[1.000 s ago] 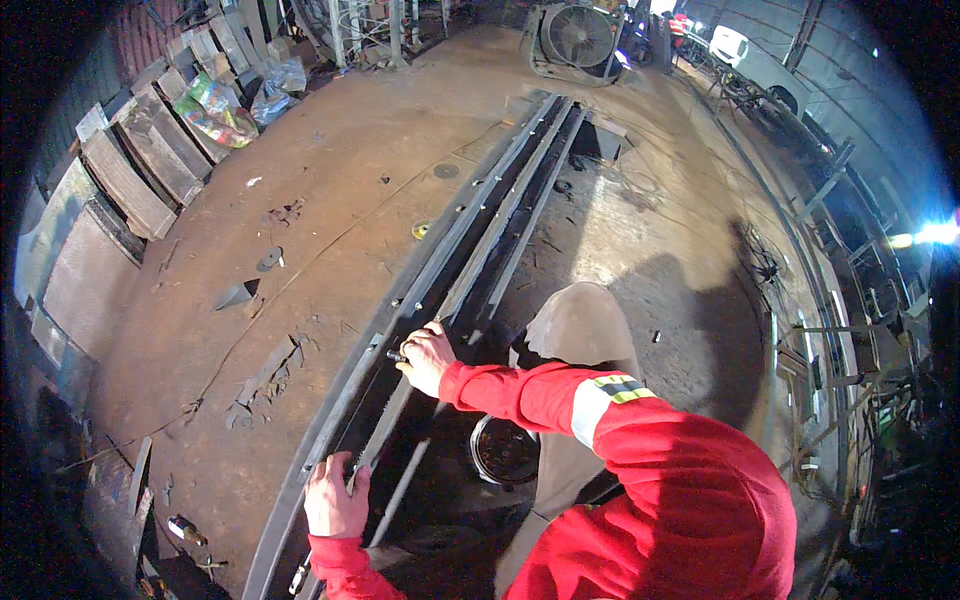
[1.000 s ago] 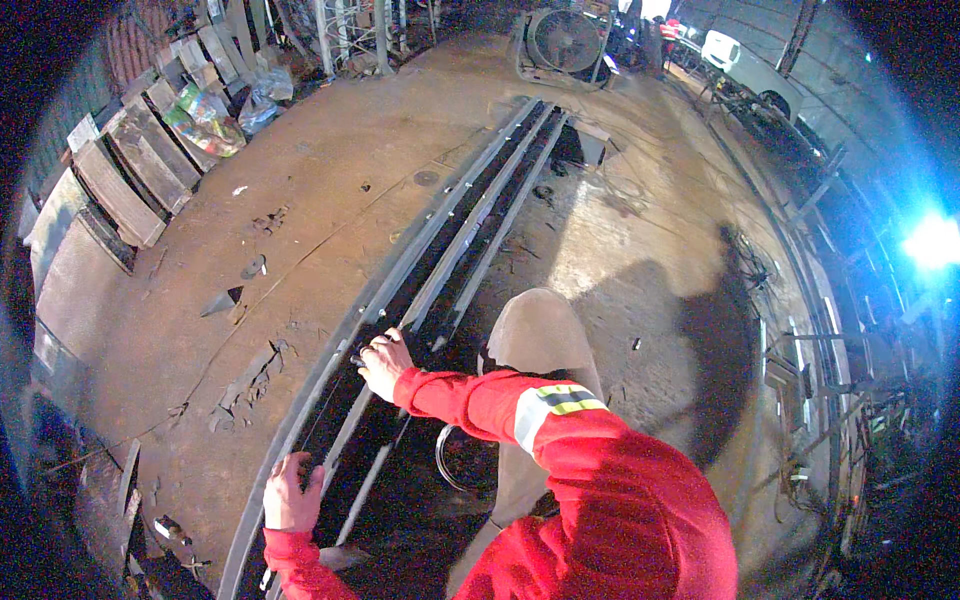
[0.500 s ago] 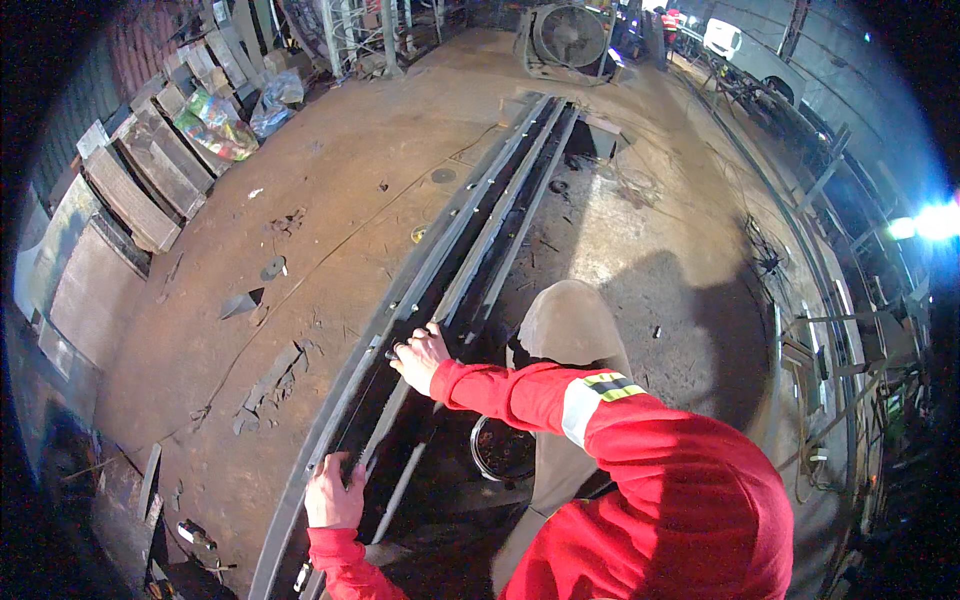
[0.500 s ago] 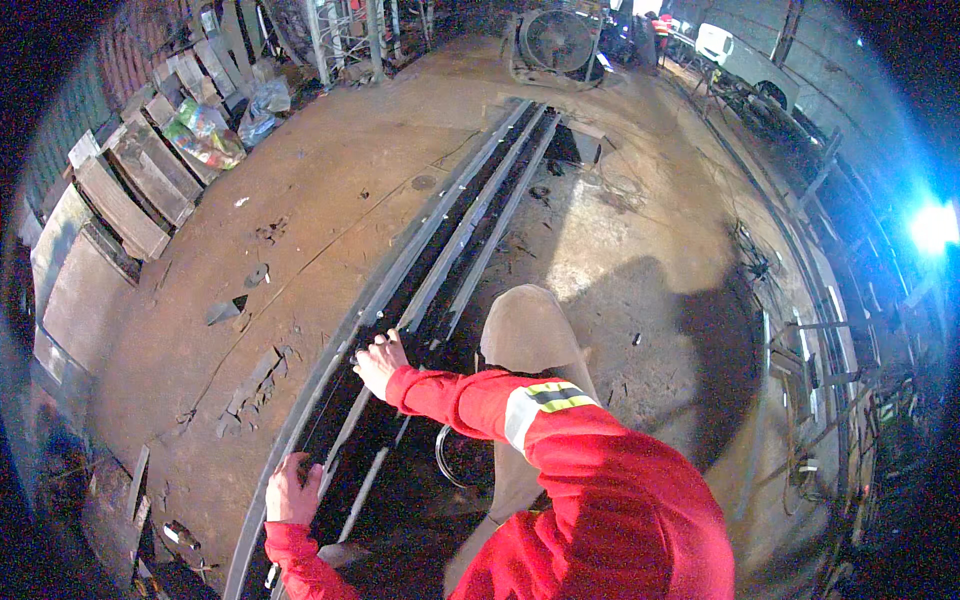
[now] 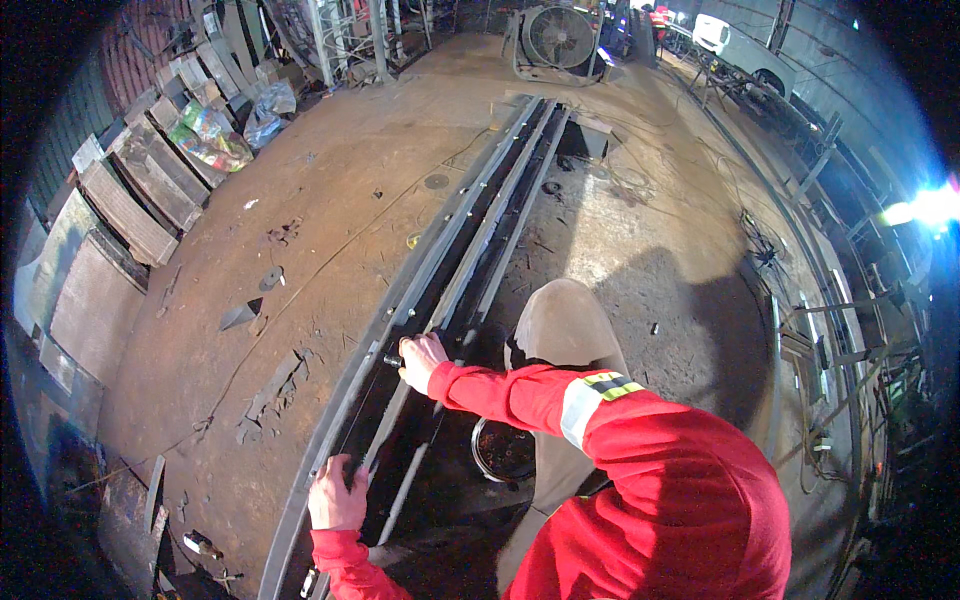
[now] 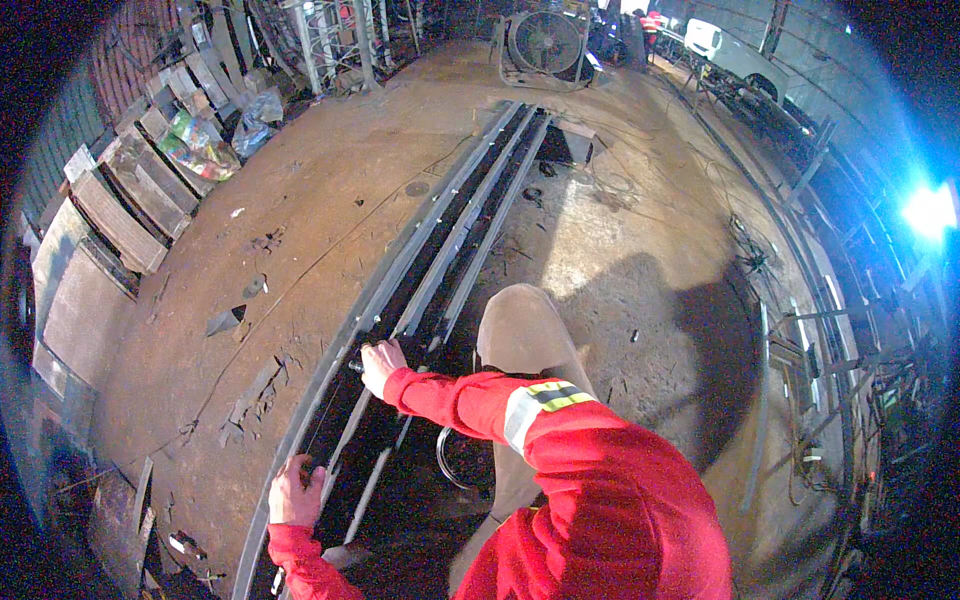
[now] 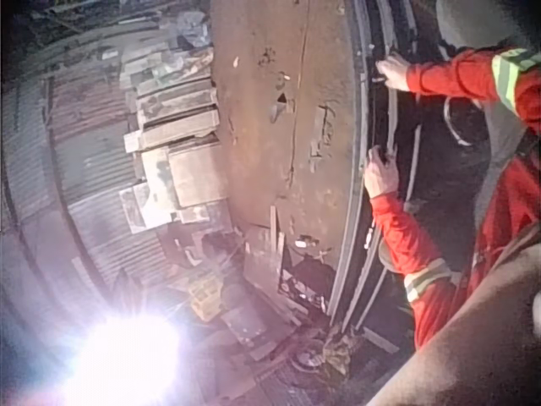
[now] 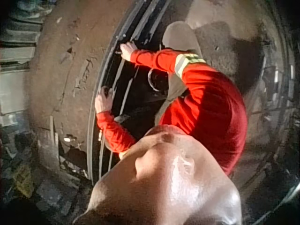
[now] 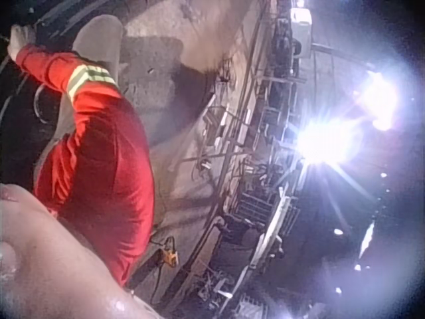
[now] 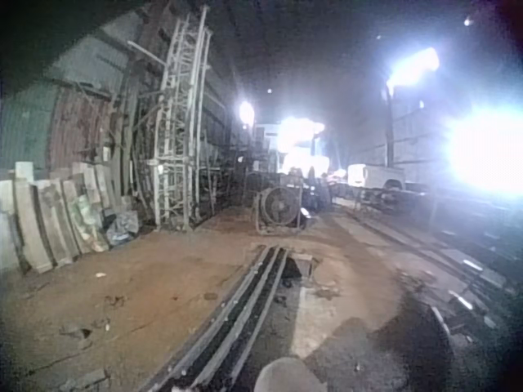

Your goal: The person assembles a metal frame structure by inserting bolts into pre-drilled holes and tightening them with a screwdriver. They adjust the alignment of the metal beams to ensure proper fit during the assembly process.

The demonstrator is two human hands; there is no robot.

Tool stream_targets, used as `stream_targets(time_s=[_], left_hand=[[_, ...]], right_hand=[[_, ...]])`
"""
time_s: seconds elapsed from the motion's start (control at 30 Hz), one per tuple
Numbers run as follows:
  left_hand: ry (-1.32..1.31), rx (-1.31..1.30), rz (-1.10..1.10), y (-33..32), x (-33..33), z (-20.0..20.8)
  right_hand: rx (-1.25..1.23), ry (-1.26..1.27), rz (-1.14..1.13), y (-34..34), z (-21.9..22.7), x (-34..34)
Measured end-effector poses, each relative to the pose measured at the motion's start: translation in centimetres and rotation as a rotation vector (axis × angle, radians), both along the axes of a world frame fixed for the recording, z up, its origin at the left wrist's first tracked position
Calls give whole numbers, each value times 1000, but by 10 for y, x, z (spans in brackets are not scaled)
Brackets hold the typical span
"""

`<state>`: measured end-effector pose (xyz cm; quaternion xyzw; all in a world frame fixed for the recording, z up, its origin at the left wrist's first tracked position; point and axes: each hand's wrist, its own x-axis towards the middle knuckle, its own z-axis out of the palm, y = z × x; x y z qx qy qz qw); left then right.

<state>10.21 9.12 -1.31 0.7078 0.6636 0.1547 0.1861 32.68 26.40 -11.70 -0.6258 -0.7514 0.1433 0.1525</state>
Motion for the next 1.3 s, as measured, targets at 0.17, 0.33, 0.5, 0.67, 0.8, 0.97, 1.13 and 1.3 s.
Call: stream_targets(time_s=[0.17,0.33,0.5,0.67,0.8,0.97,1.13,1.3], left_hand=[[-15,4,16,-5,-6,3],[-14,-12,39,-11,1,17],[13,0,28,-14,2,19],[-11,41,12,-13,0,15],[2,-6,31,-13,0,18],[-2,-6,30,-12,-6,11],[-6,11,27,-14,-9,8],[-10,20,25,-13,-10,6]], right_hand=[[153,-80,33,-15,12,1],[311,-55,126,-14,-3,6],[278,-25,34,-7,-24,0],[240,12,22,-5,-28,-4],[252,3,46,-13,-16,1],[346,-71,-18,-12,-19,0],[295,-80,-7,-13,-15,1],[235,-50,13,-15,-14,3]])
